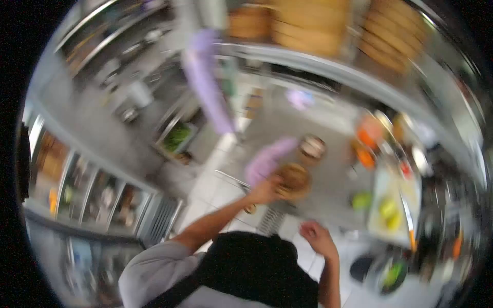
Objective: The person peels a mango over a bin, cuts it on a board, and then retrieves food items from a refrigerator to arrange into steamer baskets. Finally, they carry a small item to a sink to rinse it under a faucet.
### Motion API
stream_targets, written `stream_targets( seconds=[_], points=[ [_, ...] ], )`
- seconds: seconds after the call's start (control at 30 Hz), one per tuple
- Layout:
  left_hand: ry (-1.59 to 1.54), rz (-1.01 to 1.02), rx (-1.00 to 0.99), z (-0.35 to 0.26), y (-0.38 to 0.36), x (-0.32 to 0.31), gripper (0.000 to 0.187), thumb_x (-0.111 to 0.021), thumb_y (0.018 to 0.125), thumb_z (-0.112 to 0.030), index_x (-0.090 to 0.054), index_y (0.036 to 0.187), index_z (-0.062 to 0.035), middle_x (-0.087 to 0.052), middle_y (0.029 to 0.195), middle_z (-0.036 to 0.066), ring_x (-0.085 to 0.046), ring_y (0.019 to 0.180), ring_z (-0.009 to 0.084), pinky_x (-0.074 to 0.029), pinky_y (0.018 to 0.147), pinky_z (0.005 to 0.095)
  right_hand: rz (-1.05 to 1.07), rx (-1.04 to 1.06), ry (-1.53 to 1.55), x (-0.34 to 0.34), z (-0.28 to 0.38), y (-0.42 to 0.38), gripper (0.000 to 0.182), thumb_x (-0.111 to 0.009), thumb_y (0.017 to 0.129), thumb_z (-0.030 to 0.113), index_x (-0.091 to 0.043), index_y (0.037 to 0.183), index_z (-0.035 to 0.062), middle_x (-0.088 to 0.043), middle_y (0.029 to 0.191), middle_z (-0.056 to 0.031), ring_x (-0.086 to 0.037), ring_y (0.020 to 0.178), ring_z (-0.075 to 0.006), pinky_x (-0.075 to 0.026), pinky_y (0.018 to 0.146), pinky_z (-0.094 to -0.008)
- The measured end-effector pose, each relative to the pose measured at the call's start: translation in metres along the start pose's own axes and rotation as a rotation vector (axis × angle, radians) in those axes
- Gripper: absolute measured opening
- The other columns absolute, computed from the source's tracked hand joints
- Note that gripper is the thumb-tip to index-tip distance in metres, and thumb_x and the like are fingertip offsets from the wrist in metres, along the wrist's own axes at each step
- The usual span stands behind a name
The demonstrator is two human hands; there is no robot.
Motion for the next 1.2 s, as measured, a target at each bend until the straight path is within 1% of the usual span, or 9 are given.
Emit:
stream_targets(
  seconds=[0.13,0.23,0.43,0.57,0.7,0.73,0.9,0.97,1.2],
  points=[
    [-0.329,-0.059,-0.016,0.048,0.049,-0.062,0.059,-0.061,0.088,-0.025,-0.041,0.142,-0.0124,-0.048,0.134,0.024,-0.052,0.119,0.0383,-0.043,0.099,0.0435,0.161,-0.119,0.179,-0.043,-0.02,0.022,0.022,-0.069,0.088,0.019,-0.064,0.101,0.002,-0.068,0.086,-0.0069,-0.061,0.079,-0.0128,-0.05,0.072,-0.0282],
    [0.195,-0.077,-0.151,0.024,0.041,-0.029,0.059,-0.063,0.088,-0.02,-0.041,0.141,-0.0046,-0.046,0.137,0.023,-0.05,0.122,0.0357,-0.04,0.103,0.042,0.349,-0.086,0.097,-0.075,0.008,0.041,0.033,-0.066,0.09,0.023,-0.06,0.115,0.002,-0.068,0.096,-0.0095,-0.062,0.084,-0.0174,-0.05,0.076,-0.0296],
    [-0.189,-0.511,0.008,-0.022,-0.127,0.332,0.039,-0.068,0.085,-0.018,-0.061,0.119,0.0011,-0.059,0.125,0.019,-0.064,0.101,0.0276,-0.054,0.083,0.037,0.655,0.063,-0.086,-0.188,0.026,0.107,0.04,-0.063,0.092,0.023,-0.057,0.124,-0.0009,-0.067,0.103,-0.0134,-0.062,0.091,-0.0203,-0.05,0.08,-0.0328],
    [0.67,-1.53,-0.02,-0.096,-0.374,0.617,0.015,-0.067,0.084,-0.014,-0.064,0.096,-0.004,-0.065,0.09,0.012,-0.064,0.082,0.0279,-0.051,0.07,0.0372,0.768,0.283,-0.202,-0.259,0.162,0.113,0.039,-0.063,0.092,0.025,-0.058,0.12,-0.002,-0.067,0.104,-0.0157,-0.063,0.094,-0.0243,-0.05,0.083,-0.034],
    [1.115,-1.919,0.172,-0.158,-0.58,0.799,0.034,-0.061,0.09,-0.03,-0.062,0.11,-0.0025,-0.068,0.103,0.018,-0.066,0.094,0.0348,-0.051,0.082,0.0436,0.888,0.441,-0.517,-0.352,0.187,0.129,0.04,-0.061,0.092,0.027,-0.058,0.12,0.0003,-0.066,0.11,-0.0173,-0.062,0.105,-0.0272,-0.048,0.092,-0.0381],
    [1.251,-1.943,0.237,-0.157,-0.635,0.853,0.038,-0.064,0.088,-0.027,-0.059,0.118,-0.0029,-0.07,0.095,0.013,-0.067,0.082,0.0199,-0.052,0.074,0.0322,0.946,0.425,-0.376,-0.376,0.196,0.129,0.039,-0.061,0.091,0.028,-0.059,0.12,0.0018,-0.067,0.11,-0.0175,-0.063,0.105,-0.0277,-0.047,0.093,-0.0386],
    [1.242,-1.715,0.957,-0.161,-0.814,1.004,0.03,-0.061,0.088,-0.03,-0.067,0.104,-0.0049,-0.07,0.097,0.019,-0.069,0.077,0.0303,-0.055,0.07,0.0393,1.039,0.416,-0.324,-0.455,0.283,0.109,0.039,-0.058,0.091,0.032,-0.061,0.118,0.0036,-0.066,0.113,-0.0197,-0.062,0.107,-0.0311,-0.046,0.093,-0.0386],
    [0.809,-1.673,0.479,-0.078,-0.926,1.108,0.028,-0.057,0.091,-0.028,-0.065,0.11,-0.0081,-0.068,0.109,0.014,-0.067,0.075,0.0239,-0.055,0.068,0.0359,1.03,0.412,-0.347,-0.478,0.299,0.108,0.041,-0.057,0.091,0.032,-0.061,0.118,0.0028,-0.066,0.111,-0.0206,-0.063,0.106,-0.0304,-0.047,0.092,-0.0383],
    [0.91,-1.591,0.585,-0.129,-0.859,1.086,0.03,-0.058,0.091,-0.027,-0.064,0.112,-0.0074,-0.068,0.109,0.013,-0.066,0.077,0.0231,-0.054,0.068,0.0349,1.088,0.478,-0.287,-0.536,0.307,0.133,0.038,-0.058,0.09,0.032,-0.063,0.113,0.0022,-0.068,0.1,-0.0175,-0.064,0.092,-0.0259,-0.049,0.083,-0.0374]
  ],
)
Point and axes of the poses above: each hand's wrist, its own y-axis towards the middle knuckle, its own x-axis out of the back of the hand, z = x × y, the point moved 9 cm from there along y, towards the middle knuckle
